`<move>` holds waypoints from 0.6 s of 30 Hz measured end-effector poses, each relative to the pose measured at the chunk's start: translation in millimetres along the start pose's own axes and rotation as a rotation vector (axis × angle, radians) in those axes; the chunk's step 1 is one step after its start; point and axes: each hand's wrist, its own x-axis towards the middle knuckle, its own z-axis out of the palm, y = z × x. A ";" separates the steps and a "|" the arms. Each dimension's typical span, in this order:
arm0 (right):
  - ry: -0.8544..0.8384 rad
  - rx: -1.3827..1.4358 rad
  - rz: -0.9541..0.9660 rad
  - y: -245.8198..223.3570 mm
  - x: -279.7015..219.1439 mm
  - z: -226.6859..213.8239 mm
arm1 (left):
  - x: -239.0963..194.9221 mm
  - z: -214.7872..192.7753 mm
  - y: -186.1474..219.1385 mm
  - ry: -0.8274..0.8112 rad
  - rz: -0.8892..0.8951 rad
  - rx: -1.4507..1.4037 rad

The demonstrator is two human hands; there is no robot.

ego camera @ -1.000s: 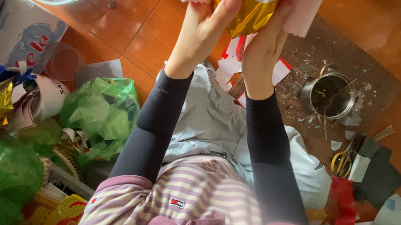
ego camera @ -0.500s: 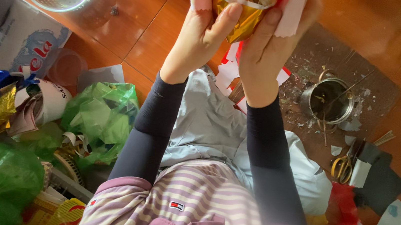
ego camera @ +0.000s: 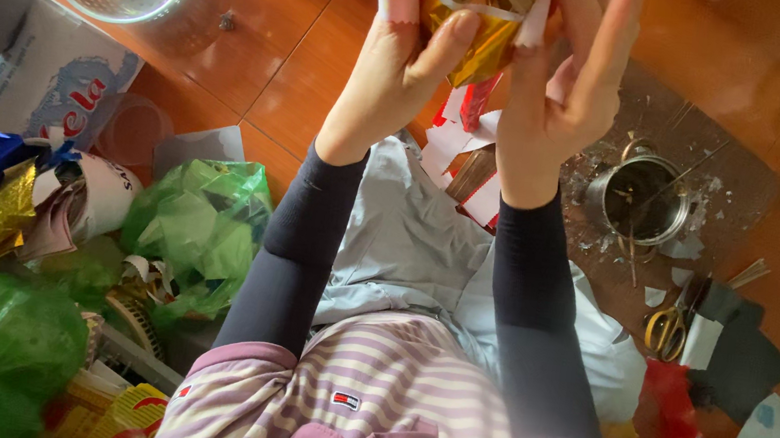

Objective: The person sits on the floor and decorates a wooden lattice structure. They wrap a gold foil sheet around the base of the structure and then repeatedly apply strips of red and white paper to the sides using a brush and adhesive from a metal container.

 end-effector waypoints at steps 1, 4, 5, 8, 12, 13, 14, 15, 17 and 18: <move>-0.005 -0.025 -0.021 1.2 1.3 0.9 | 0.1 0.7 1.8 0.003 0.000 0.017; -0.039 -0.055 -0.083 0.3 6.0 -1.0 | 3.6 2.4 10.5 0.017 0.031 0.061; -0.035 -0.152 -0.141 -0.1 7.8 -2.8 | 5.3 3.3 13.6 0.009 0.061 0.062; -0.044 -0.201 -0.174 -1.0 10.0 -3.2 | 7.7 4.7 25.1 0.001 -0.055 0.019; -0.053 0.038 0.005 6.4 12.8 4.1 | 6.0 12.3 40.4 0.059 0.002 0.198; -0.061 0.077 0.037 9.4 13.3 6.1 | 6.3 14.9 44.2 0.085 -0.018 0.263; -0.077 0.070 0.031 12.2 13.6 7.5 | 7.3 17.3 48.3 0.120 -0.130 0.324; -0.094 0.070 0.037 14.1 13.2 8.4 | 7.3 20.2 53.4 0.152 -0.244 0.380; -0.124 0.077 0.057 16.9 14.8 9.9 | 6.8 25.2 65.9 0.245 0.182 0.736; -0.135 0.068 0.056 17.4 15.0 9.4 | 2.2 27.4 73.0 0.251 0.282 0.790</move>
